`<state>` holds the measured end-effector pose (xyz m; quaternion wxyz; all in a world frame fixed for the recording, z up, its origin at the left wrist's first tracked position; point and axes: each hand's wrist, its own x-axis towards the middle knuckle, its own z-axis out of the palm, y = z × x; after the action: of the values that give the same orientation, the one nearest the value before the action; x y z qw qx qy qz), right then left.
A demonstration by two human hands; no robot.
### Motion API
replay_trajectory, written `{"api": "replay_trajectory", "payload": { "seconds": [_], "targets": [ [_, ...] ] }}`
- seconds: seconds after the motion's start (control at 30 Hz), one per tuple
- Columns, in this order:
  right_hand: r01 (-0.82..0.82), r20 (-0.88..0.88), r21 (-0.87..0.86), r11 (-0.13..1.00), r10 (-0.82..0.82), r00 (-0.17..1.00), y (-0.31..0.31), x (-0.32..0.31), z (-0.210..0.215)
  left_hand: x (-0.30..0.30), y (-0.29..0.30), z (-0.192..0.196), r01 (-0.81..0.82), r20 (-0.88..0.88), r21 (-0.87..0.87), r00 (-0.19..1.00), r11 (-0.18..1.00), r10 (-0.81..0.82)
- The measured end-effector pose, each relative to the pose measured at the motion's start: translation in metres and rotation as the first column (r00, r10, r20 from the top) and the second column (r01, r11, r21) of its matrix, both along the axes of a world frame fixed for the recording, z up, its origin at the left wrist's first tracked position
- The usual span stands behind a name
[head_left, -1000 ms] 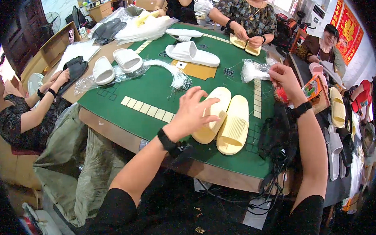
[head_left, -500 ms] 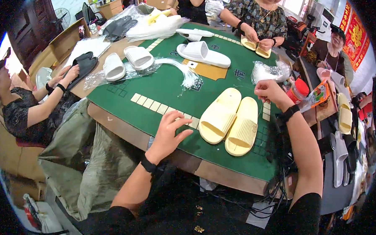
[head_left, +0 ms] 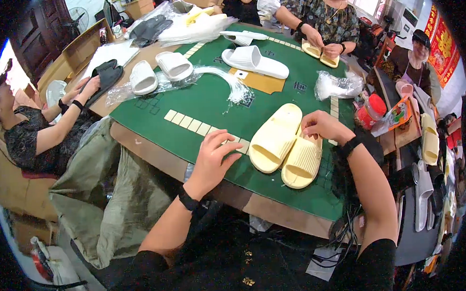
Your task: Assembling components of plastic sandals at a manufacturing station.
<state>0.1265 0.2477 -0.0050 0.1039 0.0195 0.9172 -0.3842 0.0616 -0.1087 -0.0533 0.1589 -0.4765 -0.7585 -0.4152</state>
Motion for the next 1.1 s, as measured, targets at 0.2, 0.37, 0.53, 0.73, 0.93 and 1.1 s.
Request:
{"api": "replay_trajectory", "payload": {
  "seconds": [0.2, 0.37, 0.53, 0.73, 0.93, 1.1],
  "targets": [
    [-0.045, -0.05, 0.113, 0.993, 0.051, 0.997, -0.011, 0.003, -0.006, 0.001, 0.02, 0.01, 0.059, -0.233, -0.087, 0.969, 0.994, -0.078],
    [-0.028, -0.07, 0.12, 0.992, 0.037, 0.997, -0.017, 0.006, -0.005, 0.009, 0.032, 0.02, 0.207, -0.421, -0.313, 0.845, 0.927, -0.331],
    [0.001, -0.066, 0.107, 0.994, 0.006, 0.998, -0.018, 0.01, -0.005, 0.004, 0.053, 0.02, 0.243, -0.497, -0.517, 0.696, 0.821, -0.518],
    [0.035, -0.092, 0.062, 0.997, -0.029, 0.995, -0.018, 0.013, -0.009, -0.01, 0.065, 0.012, 0.229, -0.529, -0.618, 0.586, 0.752, -0.613],
    [0.032, -0.097, 0.025, 0.999, -0.029, 0.995, -0.011, 0.015, -0.018, 0.005, 0.062, 0.011, 0.605, -0.078, -0.254, 0.764, 0.754, -0.64],
    [0.028, -0.068, -0.068, 0.997, -0.033, 0.997, -0.01, 0.017, -0.026, 0.03, 0.064, 0.014, 0.66, -0.045, -0.246, 0.724, 0.71, -0.688]
  ]
}}
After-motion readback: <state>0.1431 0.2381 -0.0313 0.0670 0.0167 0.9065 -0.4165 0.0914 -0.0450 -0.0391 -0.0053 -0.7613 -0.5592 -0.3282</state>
